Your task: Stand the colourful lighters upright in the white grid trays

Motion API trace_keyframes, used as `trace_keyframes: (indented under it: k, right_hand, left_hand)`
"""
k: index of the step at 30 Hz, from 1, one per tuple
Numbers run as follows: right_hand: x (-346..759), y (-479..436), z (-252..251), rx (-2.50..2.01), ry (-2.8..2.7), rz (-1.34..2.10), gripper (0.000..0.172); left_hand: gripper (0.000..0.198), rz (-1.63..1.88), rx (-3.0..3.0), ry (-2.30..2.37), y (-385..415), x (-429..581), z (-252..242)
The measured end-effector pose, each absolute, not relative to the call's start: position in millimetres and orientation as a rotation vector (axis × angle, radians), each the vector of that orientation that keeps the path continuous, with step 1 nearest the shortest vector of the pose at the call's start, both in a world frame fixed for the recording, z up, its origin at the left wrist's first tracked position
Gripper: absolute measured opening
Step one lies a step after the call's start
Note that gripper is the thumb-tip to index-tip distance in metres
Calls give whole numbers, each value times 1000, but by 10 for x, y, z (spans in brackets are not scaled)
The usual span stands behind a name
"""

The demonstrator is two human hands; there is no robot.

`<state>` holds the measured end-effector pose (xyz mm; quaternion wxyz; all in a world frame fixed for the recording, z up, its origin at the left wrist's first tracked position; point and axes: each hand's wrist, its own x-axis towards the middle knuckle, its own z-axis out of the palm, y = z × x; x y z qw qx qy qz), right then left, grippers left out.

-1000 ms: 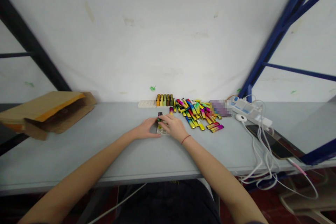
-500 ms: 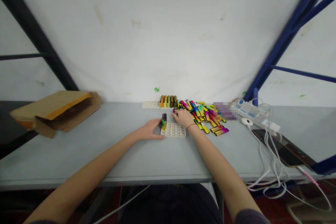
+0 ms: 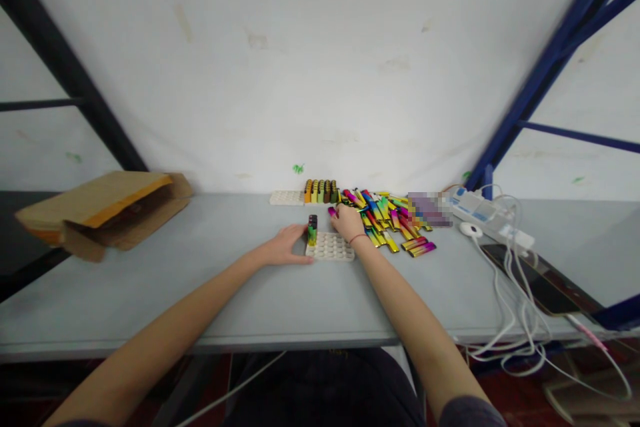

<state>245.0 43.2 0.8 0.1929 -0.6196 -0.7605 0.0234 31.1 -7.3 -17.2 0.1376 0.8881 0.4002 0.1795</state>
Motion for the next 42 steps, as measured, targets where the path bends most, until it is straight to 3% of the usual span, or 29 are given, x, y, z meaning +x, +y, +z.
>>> trace_keyframes:
  k: [9,15,25,31,42]
  right_hand:
    - [2368,471,46,-1815,-2147,167,16]
    - [2399,453,26,-1550,-1978,345,15]
    - [2522,73,152,-959,-1352,1222,14]
    - [2522,103,161,-847,-1167,1506,47]
    - [2487,46,149,-926,-1027,1590,48]
  left_hand:
    - [85,504,2584,1169,-69,312,-184]
    - [85,488,2594,1160,-61,310,-185]
    - [83,526,2593,1153,-75,306,-154]
    - [83,503,2603,1154,-65,301,-160]
    - [82,518,2595,1143,-57,300,-160]
